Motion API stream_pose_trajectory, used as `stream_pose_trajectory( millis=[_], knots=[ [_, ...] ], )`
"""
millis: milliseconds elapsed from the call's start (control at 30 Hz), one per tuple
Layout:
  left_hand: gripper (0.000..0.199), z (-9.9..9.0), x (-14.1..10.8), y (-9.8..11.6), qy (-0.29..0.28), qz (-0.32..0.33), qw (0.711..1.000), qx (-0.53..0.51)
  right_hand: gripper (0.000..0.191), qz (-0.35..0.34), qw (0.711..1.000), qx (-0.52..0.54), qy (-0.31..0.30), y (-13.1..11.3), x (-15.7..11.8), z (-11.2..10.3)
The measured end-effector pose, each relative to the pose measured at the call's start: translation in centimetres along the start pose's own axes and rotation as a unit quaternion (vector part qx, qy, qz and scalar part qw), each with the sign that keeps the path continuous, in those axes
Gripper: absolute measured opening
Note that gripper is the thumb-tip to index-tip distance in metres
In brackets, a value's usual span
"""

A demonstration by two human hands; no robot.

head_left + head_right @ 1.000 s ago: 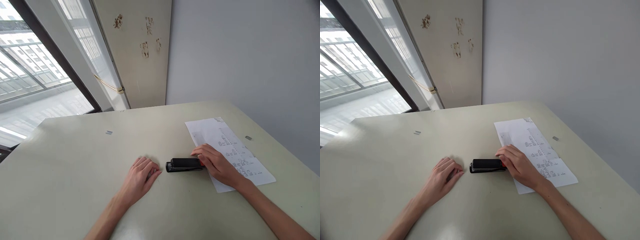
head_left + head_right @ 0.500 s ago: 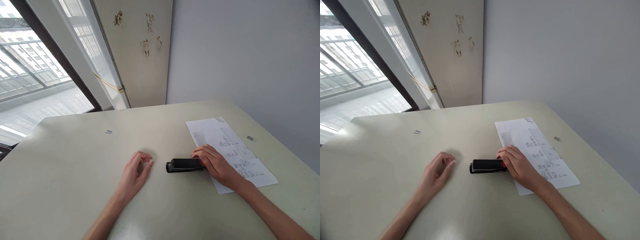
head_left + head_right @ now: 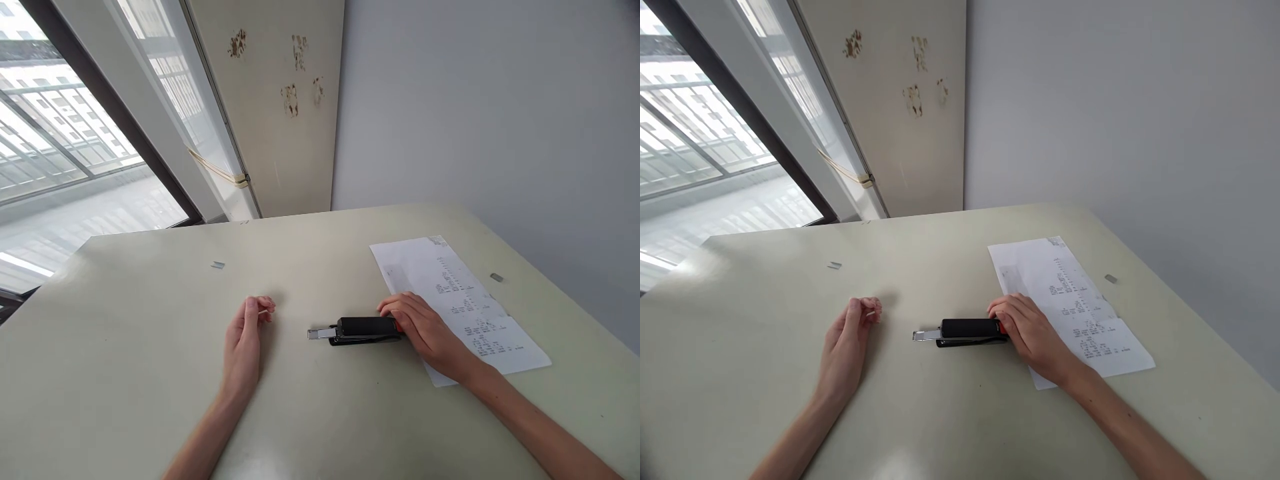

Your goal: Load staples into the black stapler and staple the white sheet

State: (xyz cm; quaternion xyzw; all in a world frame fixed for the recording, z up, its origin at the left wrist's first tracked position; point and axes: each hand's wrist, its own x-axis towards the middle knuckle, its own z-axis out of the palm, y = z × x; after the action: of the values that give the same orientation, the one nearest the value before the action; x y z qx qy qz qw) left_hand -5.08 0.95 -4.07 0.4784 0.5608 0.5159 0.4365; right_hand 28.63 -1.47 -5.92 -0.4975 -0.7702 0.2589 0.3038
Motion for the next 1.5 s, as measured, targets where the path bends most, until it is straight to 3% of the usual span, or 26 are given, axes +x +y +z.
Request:
stream_pose_trajectory(
  millis=[100, 233, 367, 467, 600, 733, 933, 1133, 1300, 1500],
  knots=[
    [0.045, 0.2, -0.2, 0.5, -0.026, 0.022, 0.996, 0.084, 0.034, 0.009, 1.000, 0.020, 0.009, -0.4, 0.0, -0.1],
    [0.039, 0.7, -0.8, 1.0, -0.110, 0.060, 0.982, 0.141, 0.029, -0.004, 0.999, 0.036, -0.025, -0.8, -0.1, -0.5],
    [0.038, 1.1, -1.3, 0.9, -0.191, 0.066, 0.969, 0.140, 0.022, -0.030, 0.998, 0.018, -0.055, -1.4, 0.0, -0.7],
    [0.042, 1.2, -1.5, 0.9, -0.217, 0.031, 0.973, 0.076, 0.021, 0.009, 0.997, 0.041, -0.067, -2.1, 0.1, -0.7],
    [0.050, 1.5, -1.3, 1.1, -0.215, -0.045, 0.972, -0.086, 0.028, 0.141, 0.983, 0.099, -0.069, -3.4, 0.3, -1.0],
    [0.049, 2.4, -0.9, 0.9, -0.198, -0.111, 0.940, -0.255, 0.037, 0.244, 0.937, 0.221, -0.115, -4.8, 0.4, -1.3],
    [0.052, 4.6, -1.7, 0.2, -0.178, -0.266, 0.845, -0.428, 0.052, 0.312, 0.848, 0.397, -0.161, -5.9, 0.3, -0.2],
    [0.039, 5.3, -2.4, -0.3, -0.182, -0.284, 0.814, -0.472, 0.058, 0.357, 0.770, 0.485, -0.210, -5.8, 0.4, 0.1],
    [0.034, 5.2, -2.2, -0.5, -0.184, -0.299, 0.807, -0.475, 0.055, 0.368, 0.757, 0.500, -0.206, -5.3, 0.3, 0.1],
    [0.034, 5.1, -2.2, -0.5, -0.187, -0.297, 0.819, -0.454, 0.054, 0.365, 0.762, 0.498, -0.197, -4.9, 0.2, 0.0]
  ],
)
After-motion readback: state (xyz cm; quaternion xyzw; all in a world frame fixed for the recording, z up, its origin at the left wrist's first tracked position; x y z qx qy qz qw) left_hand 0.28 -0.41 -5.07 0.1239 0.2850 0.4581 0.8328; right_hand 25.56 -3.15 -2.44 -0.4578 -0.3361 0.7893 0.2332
